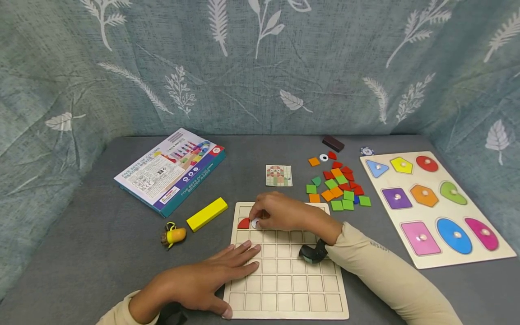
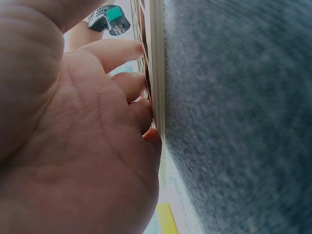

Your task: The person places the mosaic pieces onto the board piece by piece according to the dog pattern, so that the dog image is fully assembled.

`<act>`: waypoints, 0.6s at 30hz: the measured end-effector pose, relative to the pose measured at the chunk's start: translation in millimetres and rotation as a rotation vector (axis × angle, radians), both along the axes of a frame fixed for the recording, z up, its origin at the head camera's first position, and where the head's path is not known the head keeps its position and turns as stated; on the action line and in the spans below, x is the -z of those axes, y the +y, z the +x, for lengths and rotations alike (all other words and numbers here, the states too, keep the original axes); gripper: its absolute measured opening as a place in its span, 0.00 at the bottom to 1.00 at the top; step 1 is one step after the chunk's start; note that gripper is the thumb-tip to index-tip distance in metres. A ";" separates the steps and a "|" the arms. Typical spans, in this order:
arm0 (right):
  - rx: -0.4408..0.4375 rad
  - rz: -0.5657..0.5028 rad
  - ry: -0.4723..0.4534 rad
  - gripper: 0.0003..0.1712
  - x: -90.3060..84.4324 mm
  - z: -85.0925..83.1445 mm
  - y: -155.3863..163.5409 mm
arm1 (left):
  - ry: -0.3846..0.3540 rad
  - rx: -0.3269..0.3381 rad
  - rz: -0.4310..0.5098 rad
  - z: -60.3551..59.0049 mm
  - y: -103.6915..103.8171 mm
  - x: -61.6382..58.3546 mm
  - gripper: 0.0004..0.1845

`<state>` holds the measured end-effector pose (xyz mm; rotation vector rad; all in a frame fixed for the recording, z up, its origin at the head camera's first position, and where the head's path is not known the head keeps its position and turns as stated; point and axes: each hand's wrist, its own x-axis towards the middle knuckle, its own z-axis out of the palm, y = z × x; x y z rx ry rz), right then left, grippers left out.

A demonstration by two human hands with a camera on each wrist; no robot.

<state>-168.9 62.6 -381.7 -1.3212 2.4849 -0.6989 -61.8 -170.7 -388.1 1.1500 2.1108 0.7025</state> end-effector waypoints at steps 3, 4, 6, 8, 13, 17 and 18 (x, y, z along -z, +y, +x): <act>-0.009 0.009 0.013 0.07 -0.1 0.2 -0.3 | -0.001 -0.004 -0.002 -0.3 0.1 -0.3 0.49; -0.013 0.012 0.020 0.07 -0.1 0.2 -0.4 | 0.000 -0.005 -0.002 -0.2 0.1 -0.5 0.49; -0.019 0.015 0.034 0.06 -0.4 0.3 -0.7 | 0.001 -0.007 -0.003 -0.2 -0.1 -0.8 0.49; -0.024 0.010 0.038 0.06 -0.9 0.5 -0.8 | 0.003 -0.006 -0.003 -0.2 -0.3 -0.9 0.48; -0.004 -0.024 0.024 0.06 -1.4 -0.7 2.0 | 0.002 0.001 0.001 -0.3 -0.8 -1.0 0.48; 0.029 -0.057 0.009 0.07 -4.4 -2.8 7.9 | -0.006 0.003 0.003 -0.4 -0.6 -1.3 0.49; 0.036 -0.062 0.007 0.07 -5.5 -3.5 9.9 | -0.008 0.002 0.001 -0.4 -0.5 -1.3 0.49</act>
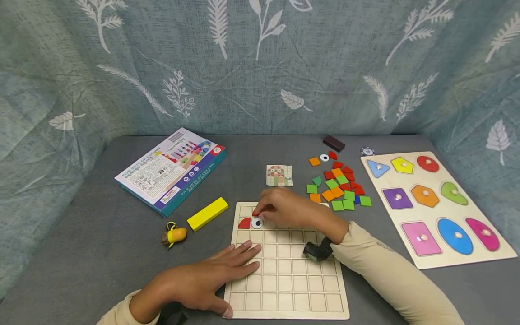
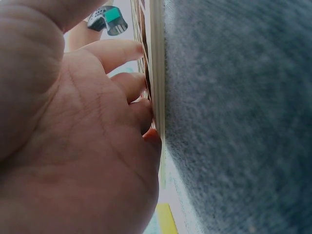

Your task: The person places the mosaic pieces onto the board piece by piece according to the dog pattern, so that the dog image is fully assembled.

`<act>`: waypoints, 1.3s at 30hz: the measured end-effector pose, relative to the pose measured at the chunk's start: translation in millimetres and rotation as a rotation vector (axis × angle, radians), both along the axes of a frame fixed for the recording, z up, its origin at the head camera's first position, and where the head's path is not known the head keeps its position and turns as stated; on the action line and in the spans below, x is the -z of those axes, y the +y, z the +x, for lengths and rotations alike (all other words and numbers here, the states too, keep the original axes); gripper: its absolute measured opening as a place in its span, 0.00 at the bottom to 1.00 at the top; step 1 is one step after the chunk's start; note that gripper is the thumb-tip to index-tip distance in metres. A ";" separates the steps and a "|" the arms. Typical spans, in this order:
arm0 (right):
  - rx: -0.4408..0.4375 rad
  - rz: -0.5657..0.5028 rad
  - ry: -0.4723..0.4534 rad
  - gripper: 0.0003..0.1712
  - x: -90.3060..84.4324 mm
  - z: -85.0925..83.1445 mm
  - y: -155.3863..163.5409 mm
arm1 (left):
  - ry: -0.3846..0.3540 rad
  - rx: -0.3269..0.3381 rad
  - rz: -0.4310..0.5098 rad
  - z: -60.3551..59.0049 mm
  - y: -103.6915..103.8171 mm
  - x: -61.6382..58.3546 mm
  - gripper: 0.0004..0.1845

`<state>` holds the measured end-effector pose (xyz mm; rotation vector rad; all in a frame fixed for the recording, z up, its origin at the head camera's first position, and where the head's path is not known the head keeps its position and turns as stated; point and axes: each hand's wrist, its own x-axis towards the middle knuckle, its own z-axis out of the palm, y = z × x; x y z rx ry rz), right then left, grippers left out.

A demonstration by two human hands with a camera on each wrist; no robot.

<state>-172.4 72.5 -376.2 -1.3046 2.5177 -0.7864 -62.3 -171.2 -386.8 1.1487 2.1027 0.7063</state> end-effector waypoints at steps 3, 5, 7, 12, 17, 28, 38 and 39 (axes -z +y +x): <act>0.021 -0.022 0.019 0.06 -3.2 -2.5 7.9 | 0.002 -0.001 -0.005 0.0 0.5 0.5 0.49; 0.032 -0.046 0.041 0.06 -5.0 -4.6 14.0 | 0.003 -0.002 -0.005 -0.1 0.6 1.0 0.49; 0.045 -0.070 0.055 0.06 -6.3 -6.4 20.5 | 0.002 -0.003 -0.002 0.0 0.6 1.3 0.48; 0.080 -0.111 0.020 0.08 -9.6 -9.5 36.3 | -0.010 -0.006 0.000 -0.5 0.4 1.1 0.48; 0.137 -0.123 -0.028 0.08 -14.2 -10.1 52.8 | -0.016 -0.010 -0.007 -0.1 1.2 0.4 0.49; 0.282 -0.137 -0.021 0.08 -15.5 -13.8 96.5 | -0.007 -0.017 -0.004 1.8 1.5 0.1 0.49; 0.380 -0.087 -0.048 0.06 -12.5 -17.3 128.4 | -0.030 -0.032 -0.016 1.5 0.8 -0.9 0.49; 0.392 -0.078 -0.056 0.07 -12.8 -17.1 131.6 | -0.031 -0.032 -0.017 1.2 0.8 -1.1 0.49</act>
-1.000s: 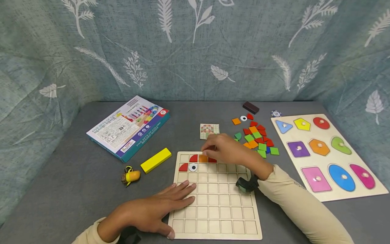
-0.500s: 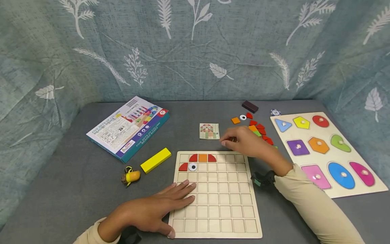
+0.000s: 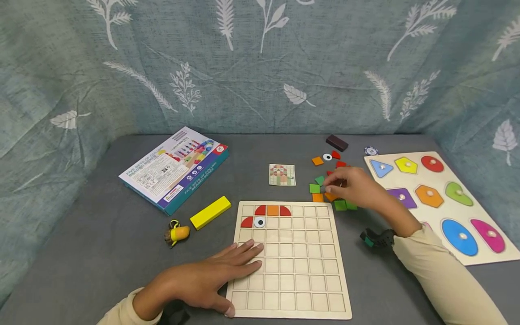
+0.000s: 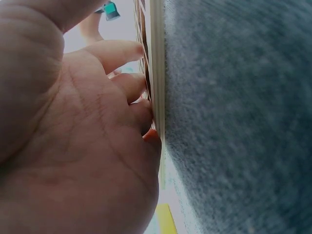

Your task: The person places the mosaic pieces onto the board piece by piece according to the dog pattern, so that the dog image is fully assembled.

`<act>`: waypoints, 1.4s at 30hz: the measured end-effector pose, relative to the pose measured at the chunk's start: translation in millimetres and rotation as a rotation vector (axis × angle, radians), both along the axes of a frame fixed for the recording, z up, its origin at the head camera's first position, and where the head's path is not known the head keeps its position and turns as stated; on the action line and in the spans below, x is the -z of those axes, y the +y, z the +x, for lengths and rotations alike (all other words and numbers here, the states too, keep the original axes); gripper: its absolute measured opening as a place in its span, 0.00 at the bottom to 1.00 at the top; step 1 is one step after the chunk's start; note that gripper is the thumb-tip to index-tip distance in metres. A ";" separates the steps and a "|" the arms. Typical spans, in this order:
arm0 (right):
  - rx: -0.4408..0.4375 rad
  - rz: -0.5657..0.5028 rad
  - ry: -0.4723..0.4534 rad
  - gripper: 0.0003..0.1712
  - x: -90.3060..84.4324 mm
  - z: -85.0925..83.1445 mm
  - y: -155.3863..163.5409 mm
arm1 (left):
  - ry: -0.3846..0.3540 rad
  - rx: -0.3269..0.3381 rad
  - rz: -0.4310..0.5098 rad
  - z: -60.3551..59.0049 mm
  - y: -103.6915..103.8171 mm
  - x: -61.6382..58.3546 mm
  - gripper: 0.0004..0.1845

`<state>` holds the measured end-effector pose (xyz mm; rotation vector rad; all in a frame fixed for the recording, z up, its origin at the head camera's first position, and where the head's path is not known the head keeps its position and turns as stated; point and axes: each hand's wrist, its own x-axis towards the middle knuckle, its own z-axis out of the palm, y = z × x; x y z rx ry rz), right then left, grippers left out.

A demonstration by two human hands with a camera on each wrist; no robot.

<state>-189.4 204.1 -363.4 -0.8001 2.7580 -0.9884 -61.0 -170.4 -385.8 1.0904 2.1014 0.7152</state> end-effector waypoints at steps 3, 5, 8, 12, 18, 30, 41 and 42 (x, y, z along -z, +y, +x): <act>0.007 0.032 -0.022 0.09 -0.7 0.7 11.0 | -0.002 0.005 -0.007 -0.7 0.2 -0.4 0.49; 0.002 0.053 -0.037 0.11 -0.5 0.2 18.4 | 0.003 0.008 -0.009 -0.8 0.1 -0.3 0.49; 0.013 0.088 -0.041 0.12 1.7 -1.3 28.2 | 0.011 0.013 -0.011 -0.7 0.1 -0.2 0.48; 0.092 0.113 -0.041 0.12 3.8 -2.5 37.9 | 0.016 0.020 0.001 -0.9 -0.1 1.0 0.48; 0.225 0.162 -0.065 0.14 2.8 -6.4 49.0 | 0.013 0.023 0.008 -0.1 -0.7 0.3 0.48; 0.309 0.233 -0.093 0.16 9.8 -12.8 49.5 | -0.001 0.019 -0.001 -1.0 0.6 0.5 0.48; 0.345 0.240 -0.083 0.14 13.5 -12.4 42.0 | 0.008 0.029 0.011 -0.8 0.0 0.2 0.48; 0.343 0.238 -0.082 0.13 13.8 -12.2 41.7 | 0.004 0.027 0.008 -0.8 -0.1 0.3 0.48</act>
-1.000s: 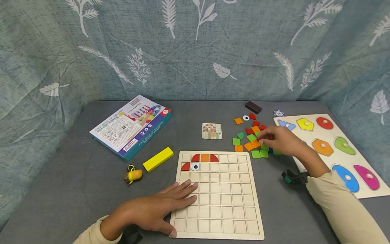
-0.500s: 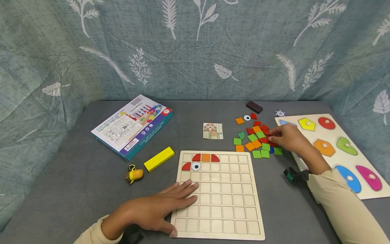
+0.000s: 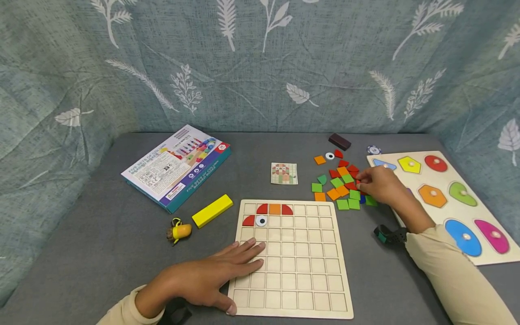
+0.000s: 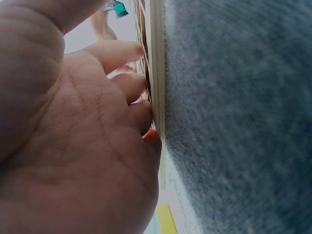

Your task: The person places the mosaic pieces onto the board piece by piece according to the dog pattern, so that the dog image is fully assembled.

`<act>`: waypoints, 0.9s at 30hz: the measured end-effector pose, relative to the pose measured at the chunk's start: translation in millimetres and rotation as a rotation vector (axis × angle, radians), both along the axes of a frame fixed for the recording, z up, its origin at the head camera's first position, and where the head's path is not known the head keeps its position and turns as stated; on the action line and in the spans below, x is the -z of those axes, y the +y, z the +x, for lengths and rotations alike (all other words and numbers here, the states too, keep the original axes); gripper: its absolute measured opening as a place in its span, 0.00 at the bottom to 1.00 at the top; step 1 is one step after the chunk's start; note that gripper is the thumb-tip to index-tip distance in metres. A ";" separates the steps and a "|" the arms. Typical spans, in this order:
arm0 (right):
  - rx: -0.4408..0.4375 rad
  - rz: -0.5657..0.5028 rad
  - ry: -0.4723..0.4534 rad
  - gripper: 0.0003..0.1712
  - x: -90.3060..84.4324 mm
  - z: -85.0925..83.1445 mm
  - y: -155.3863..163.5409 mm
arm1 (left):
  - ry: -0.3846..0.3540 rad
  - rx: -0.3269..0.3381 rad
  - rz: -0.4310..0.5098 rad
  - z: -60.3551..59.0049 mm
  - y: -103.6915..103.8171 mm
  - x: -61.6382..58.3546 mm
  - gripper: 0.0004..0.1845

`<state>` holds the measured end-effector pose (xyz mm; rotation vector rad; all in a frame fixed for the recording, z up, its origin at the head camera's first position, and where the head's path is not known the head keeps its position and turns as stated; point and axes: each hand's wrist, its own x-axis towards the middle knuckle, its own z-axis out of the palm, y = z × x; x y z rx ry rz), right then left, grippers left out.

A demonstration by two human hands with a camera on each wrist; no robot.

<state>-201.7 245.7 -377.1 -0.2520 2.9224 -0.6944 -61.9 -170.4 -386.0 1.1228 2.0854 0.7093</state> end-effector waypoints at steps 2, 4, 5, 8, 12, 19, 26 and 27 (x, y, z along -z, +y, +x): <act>-0.005 0.002 0.004 0.13 0.4 0.3 0.4 | -0.004 -0.003 -0.006 -0.1 0.1 0.0 0.48; -0.012 0.003 0.012 0.11 0.1 1.1 0.4 | -0.005 -0.006 -0.010 0.0 0.2 0.3 0.48; -0.019 0.003 0.016 0.11 -0.3 1.4 0.5 | -0.007 -0.008 -0.012 0.0 0.3 0.3 0.48; -0.042 -0.001 0.029 0.08 -1.9 2.3 1.6 | -0.004 -0.009 -0.010 0.0 0.5 0.7 0.49; -0.059 -0.021 0.042 0.07 -4.7 2.1 2.7 | -0.004 -0.011 -0.010 -0.3 0.4 1.5 0.49; -0.063 -0.069 0.073 0.08 -7.3 -0.1 -0.2 | -0.002 -0.013 -0.004 -0.1 0.7 1.9 0.49; -0.121 -0.149 0.102 0.08 -7.4 0.5 -9.5 | 0.001 -0.014 -0.001 0.1 0.7 2.0 0.48; -0.130 -0.160 0.098 0.09 -7.5 0.5 -10.9 | -0.001 -0.014 -0.001 0.0 0.9 2.2 0.48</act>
